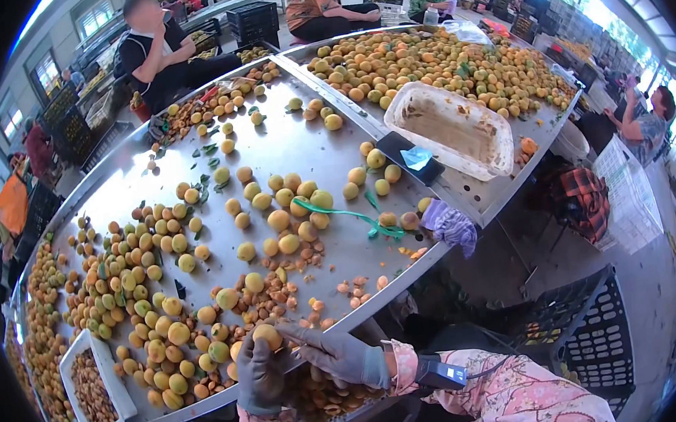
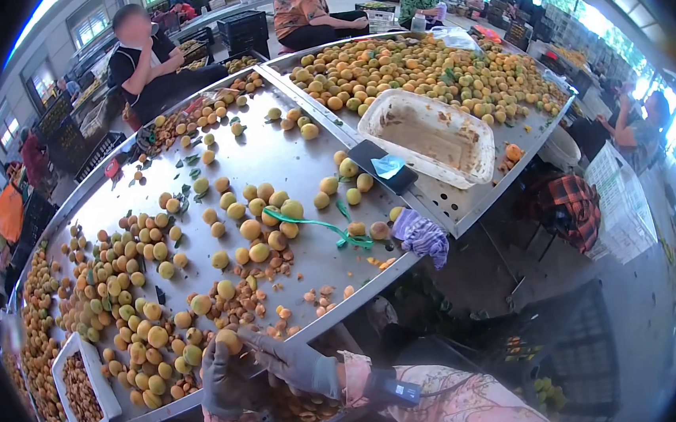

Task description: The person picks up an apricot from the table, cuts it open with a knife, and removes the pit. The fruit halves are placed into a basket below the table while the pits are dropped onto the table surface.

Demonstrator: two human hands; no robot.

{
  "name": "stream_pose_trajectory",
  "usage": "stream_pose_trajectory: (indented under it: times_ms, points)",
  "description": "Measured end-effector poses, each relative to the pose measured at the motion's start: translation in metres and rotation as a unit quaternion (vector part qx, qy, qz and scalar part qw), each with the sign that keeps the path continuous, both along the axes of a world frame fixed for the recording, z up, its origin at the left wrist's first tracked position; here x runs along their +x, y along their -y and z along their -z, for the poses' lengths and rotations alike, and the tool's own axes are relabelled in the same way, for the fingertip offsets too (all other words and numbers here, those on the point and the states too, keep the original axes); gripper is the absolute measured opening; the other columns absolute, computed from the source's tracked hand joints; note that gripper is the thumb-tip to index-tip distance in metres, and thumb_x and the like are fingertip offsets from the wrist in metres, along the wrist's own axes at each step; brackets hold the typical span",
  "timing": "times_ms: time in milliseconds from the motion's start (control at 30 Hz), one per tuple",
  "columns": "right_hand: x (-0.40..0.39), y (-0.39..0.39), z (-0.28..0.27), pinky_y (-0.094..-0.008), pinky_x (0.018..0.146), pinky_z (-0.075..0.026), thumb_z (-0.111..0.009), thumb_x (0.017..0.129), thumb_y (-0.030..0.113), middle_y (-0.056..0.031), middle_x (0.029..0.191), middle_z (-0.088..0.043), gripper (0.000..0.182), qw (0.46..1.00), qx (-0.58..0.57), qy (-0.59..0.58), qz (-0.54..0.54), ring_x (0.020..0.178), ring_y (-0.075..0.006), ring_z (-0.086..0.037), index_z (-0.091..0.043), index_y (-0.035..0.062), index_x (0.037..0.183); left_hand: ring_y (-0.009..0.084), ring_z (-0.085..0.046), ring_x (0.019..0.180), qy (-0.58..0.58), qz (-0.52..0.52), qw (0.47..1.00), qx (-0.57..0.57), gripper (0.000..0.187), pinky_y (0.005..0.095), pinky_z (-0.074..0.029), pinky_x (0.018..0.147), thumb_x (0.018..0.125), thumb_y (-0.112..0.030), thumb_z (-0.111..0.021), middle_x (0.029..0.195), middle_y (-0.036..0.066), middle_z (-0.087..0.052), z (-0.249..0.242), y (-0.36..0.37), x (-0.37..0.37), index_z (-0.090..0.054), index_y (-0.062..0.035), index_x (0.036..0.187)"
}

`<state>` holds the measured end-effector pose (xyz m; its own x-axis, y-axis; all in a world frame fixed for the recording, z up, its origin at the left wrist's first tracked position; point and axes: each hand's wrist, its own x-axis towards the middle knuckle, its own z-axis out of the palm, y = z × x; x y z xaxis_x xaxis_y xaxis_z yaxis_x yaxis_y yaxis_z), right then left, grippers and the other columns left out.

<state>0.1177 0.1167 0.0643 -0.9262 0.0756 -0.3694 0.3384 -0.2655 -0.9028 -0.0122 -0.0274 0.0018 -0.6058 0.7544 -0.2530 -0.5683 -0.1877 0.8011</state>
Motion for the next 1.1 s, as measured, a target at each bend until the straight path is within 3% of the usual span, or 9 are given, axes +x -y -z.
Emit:
stream_pose_trajectory:
  times_ms: [300, 367, 533, 667, 733, 767, 900, 1033, 1100]
  points:
    - [-0.009, 0.025, 0.042, -0.0205, 0.059, -0.045, -0.042, 0.098, 0.016, -0.0024, 0.087, -0.059, 0.048, 0.967, 0.136, -0.157, 0.149, 0.062, -0.0076, -0.05, -0.028, 0.0138, 0.144, 0.0236, -0.057, 0.104, 0.197, -0.135, 0.96, 0.146, 0.037, 0.038, -0.048, 0.09, 0.093, -0.029, -0.055, 0.11, 0.013, -0.06, -0.018, -0.037, 0.029, -0.051, -0.0017, 0.118]
    - [-0.009, 0.02, 0.045, -0.0208, 0.061, -0.045, -0.042, 0.098, 0.016, -0.0032, 0.09, -0.06, 0.048, 0.942, 0.195, -0.222, 0.162, 0.064, -0.0086, -0.052, -0.028, 0.0134, 0.144, 0.0233, -0.057, 0.103, 0.026, -0.101, 0.99, 0.097, 0.04, 0.0373, -0.05, 0.089, 0.092, -0.027, -0.057, 0.111, 0.01, -0.059, -0.031, -0.035, 0.027, -0.05, -0.0002, 0.12]
    - [-0.008, 0.008, 0.05, -0.024, 0.071, -0.048, -0.044, 0.097, 0.016, -0.009, 0.103, -0.061, 0.049, 0.979, 0.135, -0.151, 0.016, 0.077, -0.0149, -0.057, -0.029, 0.0112, 0.144, 0.0229, -0.062, 0.094, -0.036, -0.023, 0.997, 0.062, 0.041, 0.0383, -0.053, 0.085, 0.091, -0.027, -0.058, 0.112, 0.012, -0.059, -0.012, -0.008, 0.008, -0.049, -0.0012, 0.122]
    - [-0.014, 0.033, 0.055, -0.0274, 0.077, -0.049, -0.044, 0.097, 0.014, -0.0098, 0.105, -0.061, 0.05, 0.926, 0.224, -0.275, 0.129, 0.084, -0.0174, -0.059, -0.027, 0.0098, 0.144, 0.0201, -0.06, 0.096, 0.206, -0.142, 0.959, 0.131, 0.027, 0.0335, -0.051, 0.085, 0.094, -0.024, -0.054, 0.104, 0.009, -0.062, -0.014, -0.031, 0.036, -0.056, -0.0046, 0.113]
    - [-0.013, 0.03, 0.05, -0.0285, 0.102, -0.033, -0.04, 0.098, 0.014, -0.0149, 0.137, -0.044, 0.049, 0.95, 0.163, -0.229, 0.136, 0.12, -0.0176, -0.045, -0.025, 0.0027, 0.143, 0.0201, -0.06, 0.094, 0.185, -0.164, 0.96, 0.131, 0.024, 0.0354, -0.05, 0.085, 0.094, -0.023, -0.053, 0.101, 0.008, -0.062, -0.003, -0.033, 0.028, -0.057, -0.005, 0.11]
    - [-0.016, 0.03, 0.05, -0.0264, 0.087, -0.045, -0.04, 0.098, 0.016, -0.0105, 0.115, -0.058, 0.049, 0.936, 0.173, -0.255, 0.169, 0.099, -0.0151, -0.056, -0.026, 0.0069, 0.144, 0.0205, -0.06, 0.097, 0.119, -0.113, 0.977, 0.139, 0.027, 0.0361, -0.05, 0.086, 0.093, -0.024, -0.055, 0.103, 0.008, -0.062, -0.006, -0.029, 0.026, -0.055, -0.0045, 0.113]
    - [-0.004, 0.005, 0.001, -0.0231, 0.068, -0.048, -0.044, 0.098, 0.015, -0.0071, 0.104, -0.059, 0.048, 0.992, 0.115, -0.047, 0.025, 0.077, -0.0078, -0.054, -0.03, 0.0125, 0.144, 0.0226, -0.058, 0.104, 0.08, -0.034, 0.994, 0.068, 0.036, 0.0383, -0.049, 0.09, 0.092, -0.026, -0.056, 0.108, 0.009, -0.059, -0.028, -0.018, 0.014, -0.049, -0.0031, 0.12]
    - [-0.008, 0.011, 0.019, -0.0251, 0.073, -0.049, -0.043, 0.097, 0.014, -0.0102, 0.109, -0.06, 0.048, 0.993, 0.109, -0.038, -0.002, 0.084, -0.0124, -0.057, -0.03, 0.0112, 0.143, 0.0225, -0.058, 0.102, 0.065, -0.021, 0.996, 0.064, 0.036, 0.0376, -0.05, 0.088, 0.093, -0.027, -0.055, 0.107, 0.009, -0.059, -0.008, -0.013, 0.011, -0.049, -0.0035, 0.119]
    - [-0.016, 0.028, 0.049, -0.0272, 0.082, -0.047, -0.044, 0.097, 0.014, -0.013, 0.119, -0.058, 0.047, 0.916, 0.272, -0.246, 0.162, 0.097, -0.0176, -0.058, -0.031, 0.0091, 0.143, 0.0208, -0.06, 0.096, 0.187, -0.079, 0.971, 0.122, 0.036, 0.0336, -0.051, 0.084, 0.093, -0.03, -0.054, 0.107, 0.009, -0.059, -0.013, -0.03, 0.029, -0.049, -0.0034, 0.118]
